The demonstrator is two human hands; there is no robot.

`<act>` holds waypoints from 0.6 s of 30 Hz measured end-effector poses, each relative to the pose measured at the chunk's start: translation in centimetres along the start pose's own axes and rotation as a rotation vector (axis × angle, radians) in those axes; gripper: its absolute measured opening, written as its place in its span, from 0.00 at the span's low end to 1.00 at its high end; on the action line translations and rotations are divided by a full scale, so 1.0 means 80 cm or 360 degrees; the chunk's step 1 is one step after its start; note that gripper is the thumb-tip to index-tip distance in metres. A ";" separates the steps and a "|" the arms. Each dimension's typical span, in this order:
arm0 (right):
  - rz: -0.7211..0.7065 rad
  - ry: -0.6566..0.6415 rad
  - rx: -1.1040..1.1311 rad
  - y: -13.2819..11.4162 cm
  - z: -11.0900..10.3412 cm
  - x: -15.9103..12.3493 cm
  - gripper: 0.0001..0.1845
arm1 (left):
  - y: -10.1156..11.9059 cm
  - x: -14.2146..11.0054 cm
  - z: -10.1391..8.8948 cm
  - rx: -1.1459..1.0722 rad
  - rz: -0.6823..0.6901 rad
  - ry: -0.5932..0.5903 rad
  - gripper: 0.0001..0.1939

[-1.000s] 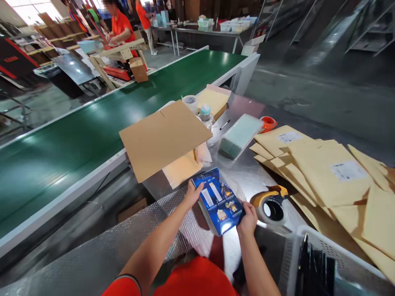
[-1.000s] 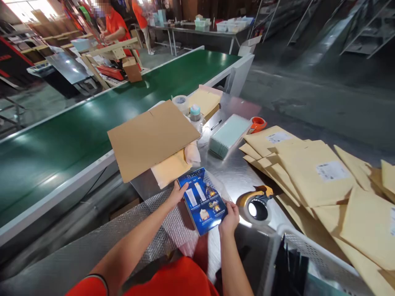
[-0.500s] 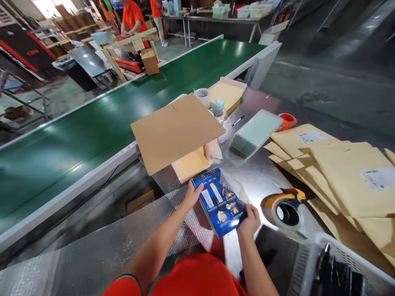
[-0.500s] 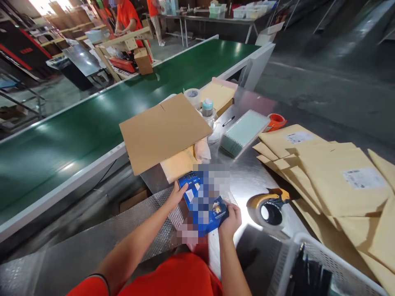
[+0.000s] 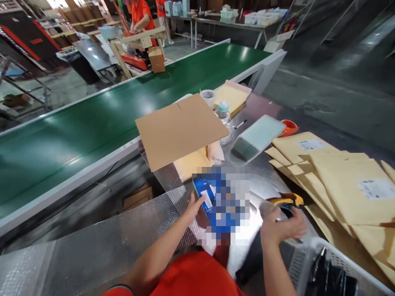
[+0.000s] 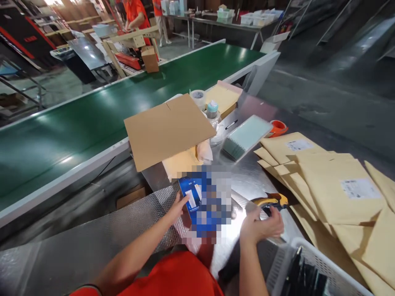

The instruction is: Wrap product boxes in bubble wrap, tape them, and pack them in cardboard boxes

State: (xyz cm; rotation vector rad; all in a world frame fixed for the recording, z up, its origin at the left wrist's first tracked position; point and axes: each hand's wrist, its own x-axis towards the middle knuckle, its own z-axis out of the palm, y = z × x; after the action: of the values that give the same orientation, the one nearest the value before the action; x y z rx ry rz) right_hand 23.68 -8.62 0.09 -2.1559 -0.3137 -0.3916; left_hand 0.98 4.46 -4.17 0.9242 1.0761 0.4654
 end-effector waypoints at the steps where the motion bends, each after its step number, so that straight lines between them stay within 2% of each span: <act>1: -0.0163 -0.0155 0.0032 -0.013 0.002 -0.003 0.23 | -0.007 -0.007 -0.003 0.0094 0.0033 -0.0021 0.34; 4: -0.0741 -0.0880 -0.0039 -0.058 0.016 -0.039 0.23 | -0.026 -0.028 -0.025 0.0783 0.0283 -0.0022 0.29; 6: -0.1020 -0.1277 -0.0402 -0.083 0.027 -0.072 0.32 | -0.035 -0.042 -0.046 0.1396 0.0417 -0.0054 0.28; 7: -0.1079 -0.1393 -0.0628 -0.093 0.032 -0.086 0.38 | -0.039 -0.049 -0.057 0.1660 0.0450 -0.0066 0.28; 10: -0.1044 -0.1565 -0.1073 -0.108 0.040 -0.110 0.54 | -0.049 -0.064 -0.087 0.2161 0.0489 0.0029 0.32; 13: -0.0986 -0.1663 -0.1224 -0.116 0.043 -0.115 0.63 | -0.060 -0.067 -0.105 0.2352 0.0524 0.0053 0.39; 15: -0.0968 -0.1658 -0.1270 -0.120 0.042 -0.116 0.64 | -0.064 -0.064 -0.110 0.2395 0.0531 -0.0040 0.42; 18: -0.0983 -0.1582 -0.1252 -0.126 0.040 -0.114 0.57 | -0.063 -0.060 -0.111 0.2384 0.0488 -0.0142 0.42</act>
State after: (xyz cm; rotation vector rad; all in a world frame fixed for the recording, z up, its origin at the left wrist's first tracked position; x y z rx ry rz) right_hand 12.15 -1.01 2.27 -2.8469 -1.6230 0.3460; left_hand -9.58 1.85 -7.25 2.4073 1.1209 -0.2586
